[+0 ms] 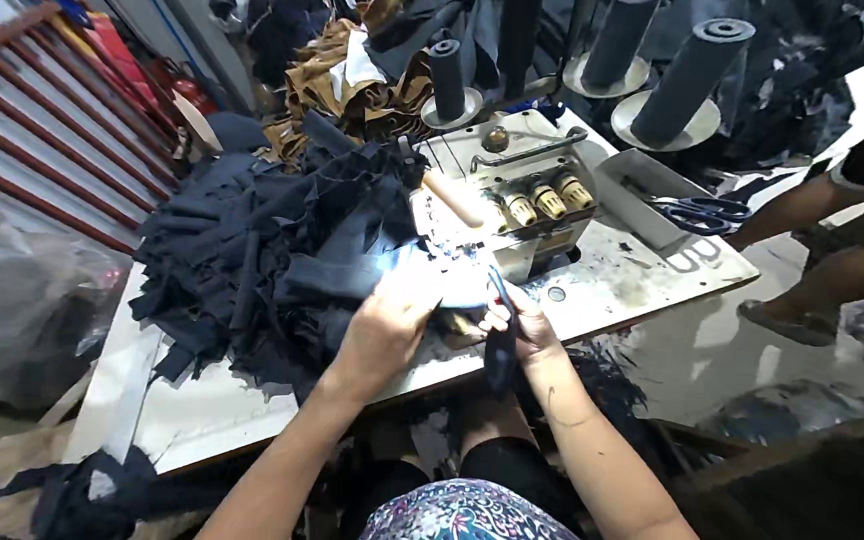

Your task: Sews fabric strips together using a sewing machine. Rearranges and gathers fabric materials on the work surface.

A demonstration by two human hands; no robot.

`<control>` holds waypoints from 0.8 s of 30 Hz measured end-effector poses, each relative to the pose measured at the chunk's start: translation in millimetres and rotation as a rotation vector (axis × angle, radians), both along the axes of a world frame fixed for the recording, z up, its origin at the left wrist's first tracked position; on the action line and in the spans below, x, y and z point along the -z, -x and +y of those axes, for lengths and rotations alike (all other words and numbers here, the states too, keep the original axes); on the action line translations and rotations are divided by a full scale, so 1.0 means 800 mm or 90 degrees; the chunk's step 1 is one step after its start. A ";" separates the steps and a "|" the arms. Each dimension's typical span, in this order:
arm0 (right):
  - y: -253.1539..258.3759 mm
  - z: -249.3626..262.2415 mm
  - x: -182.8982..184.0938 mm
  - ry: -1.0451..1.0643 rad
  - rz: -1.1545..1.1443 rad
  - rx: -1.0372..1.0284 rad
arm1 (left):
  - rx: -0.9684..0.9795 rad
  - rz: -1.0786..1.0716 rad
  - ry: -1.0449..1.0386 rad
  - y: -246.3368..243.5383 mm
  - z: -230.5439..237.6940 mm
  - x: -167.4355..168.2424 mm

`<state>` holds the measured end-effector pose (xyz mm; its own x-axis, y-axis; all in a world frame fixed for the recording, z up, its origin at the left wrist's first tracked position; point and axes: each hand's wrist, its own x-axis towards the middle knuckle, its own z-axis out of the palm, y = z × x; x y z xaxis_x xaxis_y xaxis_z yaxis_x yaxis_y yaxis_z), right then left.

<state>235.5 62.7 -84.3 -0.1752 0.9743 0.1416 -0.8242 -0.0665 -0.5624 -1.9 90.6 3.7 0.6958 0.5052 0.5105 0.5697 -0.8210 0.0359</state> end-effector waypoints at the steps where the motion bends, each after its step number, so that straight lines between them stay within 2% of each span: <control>1: -0.006 0.000 0.004 -0.018 0.035 -0.011 | 0.018 0.010 0.032 -0.001 0.001 0.015; 4: -0.020 -0.001 -0.003 -0.048 0.105 -0.016 | -0.010 0.032 0.072 0.015 -0.001 0.027; 10: 0.003 0.011 -0.014 0.002 0.069 -0.004 | -0.125 0.049 0.067 0.003 -0.015 0.012; 18: 0.014 0.008 -0.034 0.091 0.035 0.121 | -0.069 0.023 0.082 -0.015 -0.013 0.018; 24: 0.019 0.013 -0.036 0.099 0.021 0.125 | -0.051 0.028 0.108 -0.016 0.020 0.009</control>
<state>220.4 72.8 -55.2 0.0214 0.9997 -0.0104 -0.8472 0.0126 -0.5311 10.7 106.2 -3.7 0.6701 0.6357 0.3832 0.6369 -0.7575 0.1431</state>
